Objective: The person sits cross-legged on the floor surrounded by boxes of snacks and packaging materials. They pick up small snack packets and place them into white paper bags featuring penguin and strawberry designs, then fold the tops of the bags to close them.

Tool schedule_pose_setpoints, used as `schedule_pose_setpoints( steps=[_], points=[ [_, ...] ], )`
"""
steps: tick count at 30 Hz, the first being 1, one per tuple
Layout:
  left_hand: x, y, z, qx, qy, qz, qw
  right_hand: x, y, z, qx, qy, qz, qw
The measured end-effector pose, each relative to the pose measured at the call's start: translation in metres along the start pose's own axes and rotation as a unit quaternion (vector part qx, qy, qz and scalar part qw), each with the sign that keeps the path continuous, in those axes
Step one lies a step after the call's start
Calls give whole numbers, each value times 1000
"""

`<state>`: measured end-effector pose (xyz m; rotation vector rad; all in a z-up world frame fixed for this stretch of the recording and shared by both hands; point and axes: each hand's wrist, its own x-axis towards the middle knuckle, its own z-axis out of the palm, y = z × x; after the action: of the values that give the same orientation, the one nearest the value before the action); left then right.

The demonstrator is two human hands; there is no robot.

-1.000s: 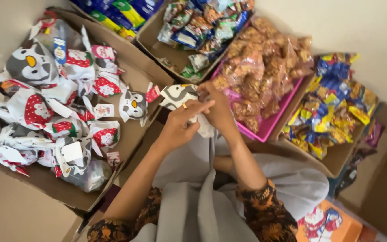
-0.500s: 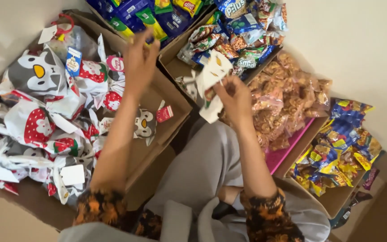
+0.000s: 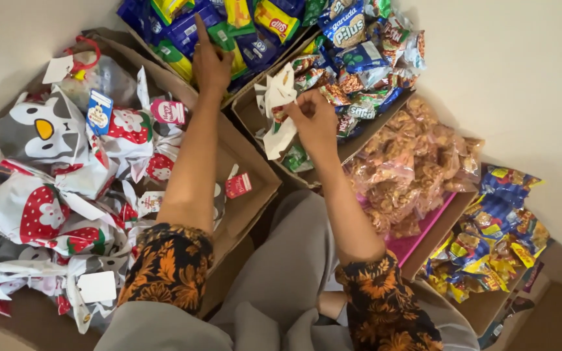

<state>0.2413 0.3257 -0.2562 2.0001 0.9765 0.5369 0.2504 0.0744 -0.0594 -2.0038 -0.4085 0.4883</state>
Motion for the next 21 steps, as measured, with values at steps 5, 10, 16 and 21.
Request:
schedule_pose_setpoints(
  steps=[5,10,16,21],
  points=[
    [-51,61,-68,-251,-42,2,967,-14,-9,-15,28,12,14,999],
    [-158,133,-151,-444,-38,14,895,-25,7,-31,59,61,22,996],
    [-276,216,-183,-360,-176,149,904,-113,-25,-62,6,45,-55,997],
    [-341,231,-165,-360,-236,58,900,-201,-15,-108,60,-51,-63,995]
  ],
)
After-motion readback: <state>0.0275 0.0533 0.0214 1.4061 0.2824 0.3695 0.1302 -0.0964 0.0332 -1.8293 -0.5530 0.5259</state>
